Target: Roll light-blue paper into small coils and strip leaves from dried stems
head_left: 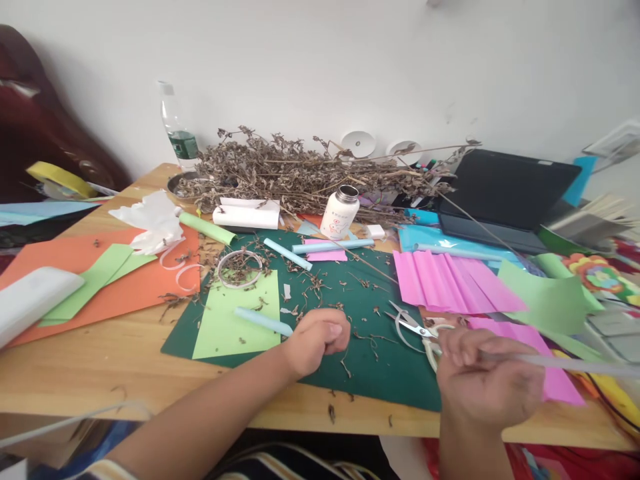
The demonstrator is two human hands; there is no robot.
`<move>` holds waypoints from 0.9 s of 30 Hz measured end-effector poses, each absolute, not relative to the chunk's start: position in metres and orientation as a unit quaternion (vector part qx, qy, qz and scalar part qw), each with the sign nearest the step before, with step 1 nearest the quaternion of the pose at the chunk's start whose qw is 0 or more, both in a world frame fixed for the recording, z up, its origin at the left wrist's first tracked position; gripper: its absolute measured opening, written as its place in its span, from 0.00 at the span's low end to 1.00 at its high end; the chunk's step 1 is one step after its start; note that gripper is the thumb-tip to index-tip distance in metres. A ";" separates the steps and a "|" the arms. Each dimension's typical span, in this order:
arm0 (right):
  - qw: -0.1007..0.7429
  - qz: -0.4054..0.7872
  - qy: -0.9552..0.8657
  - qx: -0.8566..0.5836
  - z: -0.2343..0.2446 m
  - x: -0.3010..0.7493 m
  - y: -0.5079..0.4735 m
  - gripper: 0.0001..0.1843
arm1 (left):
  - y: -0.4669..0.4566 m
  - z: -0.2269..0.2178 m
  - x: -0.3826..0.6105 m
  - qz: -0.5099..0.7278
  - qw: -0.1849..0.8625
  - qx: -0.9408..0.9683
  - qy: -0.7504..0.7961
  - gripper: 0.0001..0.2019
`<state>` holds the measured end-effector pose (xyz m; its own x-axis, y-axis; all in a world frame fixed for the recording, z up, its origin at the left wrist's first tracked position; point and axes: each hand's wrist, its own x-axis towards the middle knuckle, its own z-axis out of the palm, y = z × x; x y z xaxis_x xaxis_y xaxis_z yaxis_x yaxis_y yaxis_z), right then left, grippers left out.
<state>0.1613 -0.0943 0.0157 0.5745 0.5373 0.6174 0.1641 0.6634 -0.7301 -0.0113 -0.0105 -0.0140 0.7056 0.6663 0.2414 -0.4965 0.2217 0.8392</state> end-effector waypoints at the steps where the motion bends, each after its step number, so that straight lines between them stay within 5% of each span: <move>1: 0.804 0.095 -0.435 -0.395 0.014 0.164 -0.097 0.11 | -0.009 -0.013 -0.012 0.399 0.781 0.475 0.077 0.10; 5: 0.813 0.041 -0.381 -0.438 0.023 0.171 -0.096 0.14 | 0.004 -0.003 -0.016 0.435 0.816 0.378 0.042 0.05; 7: 0.746 0.027 -0.394 -0.536 0.029 0.171 -0.086 0.13 | 0.012 0.003 -0.019 0.440 0.825 0.351 0.048 0.05; 12: 0.263 0.027 -0.609 -0.748 0.026 0.152 -0.045 0.12 | 0.027 0.016 -0.035 0.496 0.806 0.315 0.076 0.16; 15: 0.101 -0.010 -0.647 -0.756 0.011 0.136 -0.028 0.13 | 0.033 0.021 -0.042 0.534 0.775 0.324 0.093 0.14; 21: 0.089 0.001 -0.657 -0.749 0.001 0.132 -0.014 0.13 | 0.032 0.017 -0.037 0.570 0.705 0.389 0.165 0.04; 27: 0.286 0.077 -0.761 -0.577 0.009 0.123 0.002 0.17 | 0.016 0.006 -0.026 0.527 0.714 0.432 0.162 0.05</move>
<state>0.1233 0.0023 0.0085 -0.1716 0.9225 0.3457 0.8340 0.3228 -0.4475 -0.0263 0.0160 0.0061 0.3919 0.8925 0.2234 -0.6127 0.0720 0.7870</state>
